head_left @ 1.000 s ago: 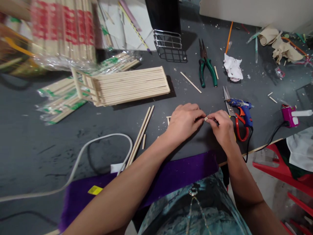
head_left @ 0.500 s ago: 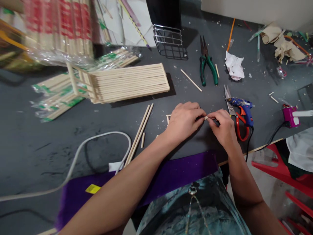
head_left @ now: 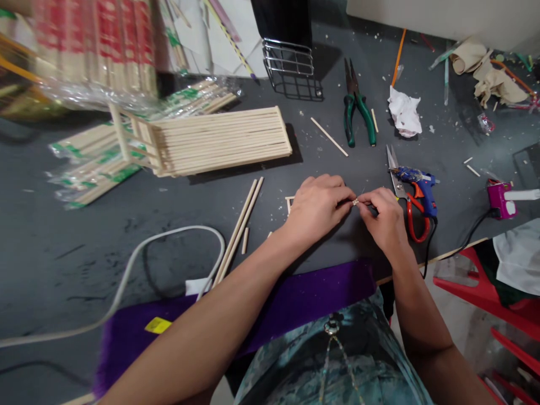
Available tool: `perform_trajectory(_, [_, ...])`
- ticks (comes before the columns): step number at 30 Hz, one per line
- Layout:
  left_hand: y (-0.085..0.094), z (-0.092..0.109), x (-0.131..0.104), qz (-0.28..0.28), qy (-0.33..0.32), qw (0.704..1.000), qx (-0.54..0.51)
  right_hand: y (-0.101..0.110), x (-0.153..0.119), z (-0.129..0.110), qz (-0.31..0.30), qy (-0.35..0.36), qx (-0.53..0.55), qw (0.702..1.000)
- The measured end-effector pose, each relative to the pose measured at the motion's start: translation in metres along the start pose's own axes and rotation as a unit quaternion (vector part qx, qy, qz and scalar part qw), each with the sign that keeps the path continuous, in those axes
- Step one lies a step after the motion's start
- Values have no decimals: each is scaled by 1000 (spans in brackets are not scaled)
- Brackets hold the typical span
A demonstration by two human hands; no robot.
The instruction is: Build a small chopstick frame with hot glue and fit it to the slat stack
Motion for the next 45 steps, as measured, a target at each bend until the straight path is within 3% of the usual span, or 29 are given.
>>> perform_trajectory(45, [-1, 1, 0, 7, -5, 1000, 2, -6, -3, -2, 8, 39, -42, 998])
Point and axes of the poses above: each hand's wrist, its own x-axis towards the middle knuckle, its own y-axis out of the back of the hand, z = x × y, the point moved 10 cm from there along x, towards the middle knuckle, and after that the axes turned 14 degrees about -y, right-handed, at the moved point
